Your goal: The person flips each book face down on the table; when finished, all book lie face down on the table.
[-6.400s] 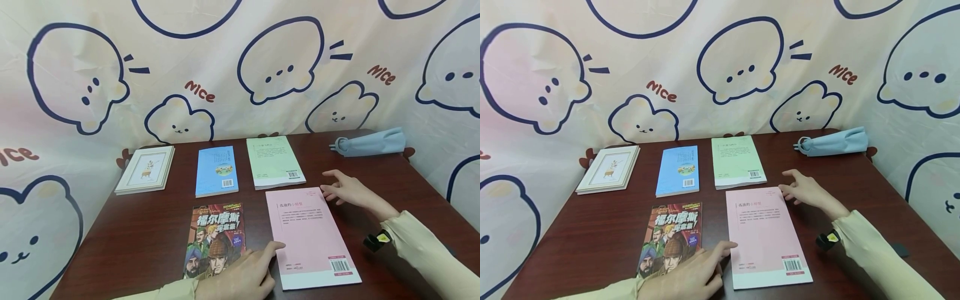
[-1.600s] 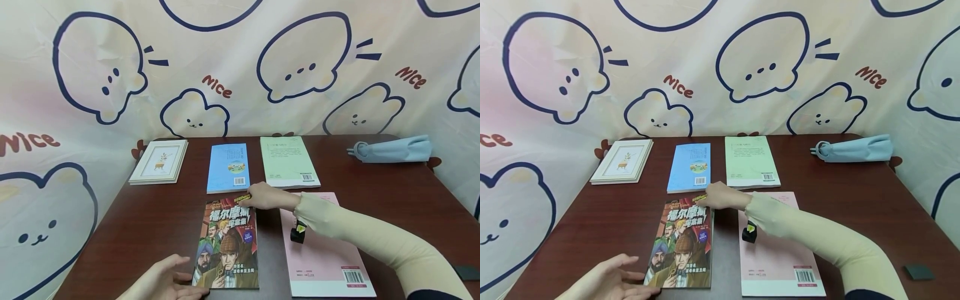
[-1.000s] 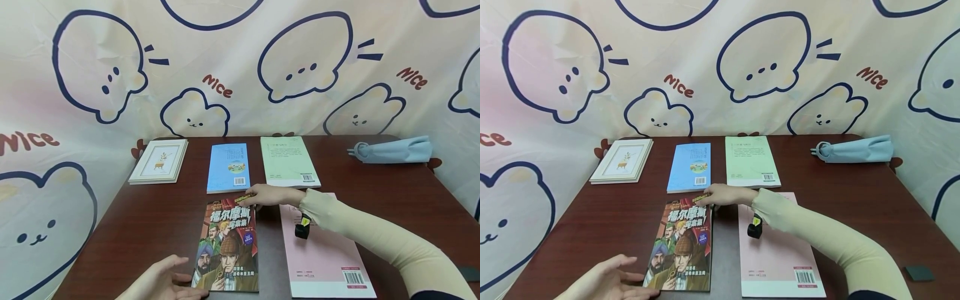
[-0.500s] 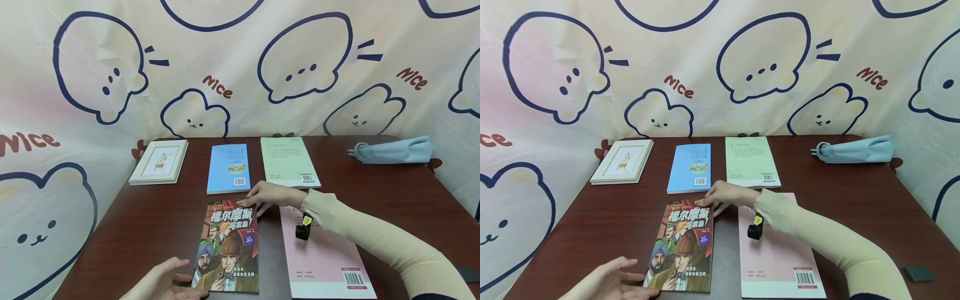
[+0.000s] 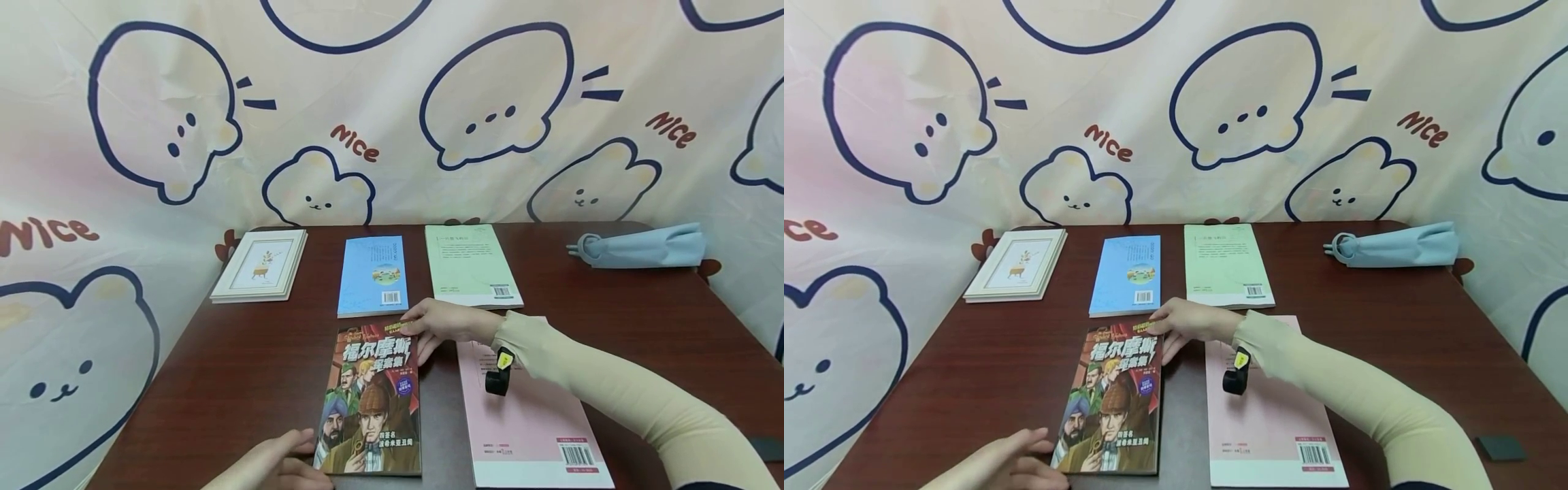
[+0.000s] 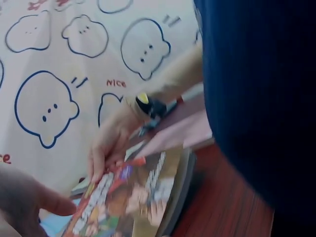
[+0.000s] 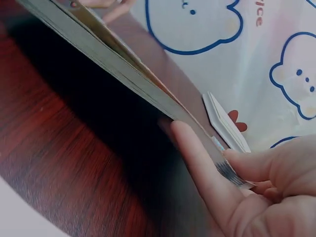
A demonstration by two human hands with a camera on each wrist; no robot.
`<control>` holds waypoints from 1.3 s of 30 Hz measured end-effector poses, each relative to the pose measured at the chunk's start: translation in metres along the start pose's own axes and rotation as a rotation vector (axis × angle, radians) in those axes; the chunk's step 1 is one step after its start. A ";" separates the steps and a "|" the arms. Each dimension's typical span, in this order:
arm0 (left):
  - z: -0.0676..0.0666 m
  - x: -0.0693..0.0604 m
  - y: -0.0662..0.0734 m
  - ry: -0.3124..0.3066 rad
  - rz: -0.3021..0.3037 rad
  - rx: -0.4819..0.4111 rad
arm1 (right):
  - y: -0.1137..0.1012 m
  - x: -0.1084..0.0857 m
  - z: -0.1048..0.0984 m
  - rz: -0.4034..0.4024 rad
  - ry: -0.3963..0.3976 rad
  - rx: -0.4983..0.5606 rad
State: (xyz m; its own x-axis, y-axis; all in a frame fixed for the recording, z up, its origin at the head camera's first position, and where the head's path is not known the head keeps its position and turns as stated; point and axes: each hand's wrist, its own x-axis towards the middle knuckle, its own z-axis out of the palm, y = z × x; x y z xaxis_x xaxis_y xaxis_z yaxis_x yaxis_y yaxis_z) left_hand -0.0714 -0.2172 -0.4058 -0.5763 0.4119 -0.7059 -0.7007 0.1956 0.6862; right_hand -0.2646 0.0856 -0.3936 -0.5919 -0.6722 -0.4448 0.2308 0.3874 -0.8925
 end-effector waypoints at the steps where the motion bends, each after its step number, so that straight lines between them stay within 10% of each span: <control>1: 0.001 0.000 0.000 0.029 0.021 0.060 | 0.000 0.000 -0.001 0.003 0.002 0.018; 7: 0.011 -0.008 0.004 0.099 0.164 0.234 | 0.000 0.001 -0.005 0.023 -0.010 0.105; 12: 0.017 -0.010 0.011 0.036 0.259 0.222 | -0.003 -0.001 -0.011 0.016 -0.005 0.138; 32: 0.020 -0.008 0.017 -0.203 0.186 0.097 | -0.007 -0.004 -0.012 0.040 -0.025 0.114; 39: 0.020 -0.002 0.014 -0.249 0.245 0.117 | -0.006 -0.003 -0.011 0.076 0.044 0.097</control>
State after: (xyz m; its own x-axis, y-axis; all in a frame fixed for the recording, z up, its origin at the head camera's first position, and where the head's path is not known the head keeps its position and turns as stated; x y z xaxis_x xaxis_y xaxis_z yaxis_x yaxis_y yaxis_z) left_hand -0.0724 -0.1975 -0.3914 -0.5908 0.6600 -0.4641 -0.4935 0.1595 0.8550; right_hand -0.2728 0.0923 -0.3859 -0.6028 -0.6138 -0.5098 0.3489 0.3718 -0.8602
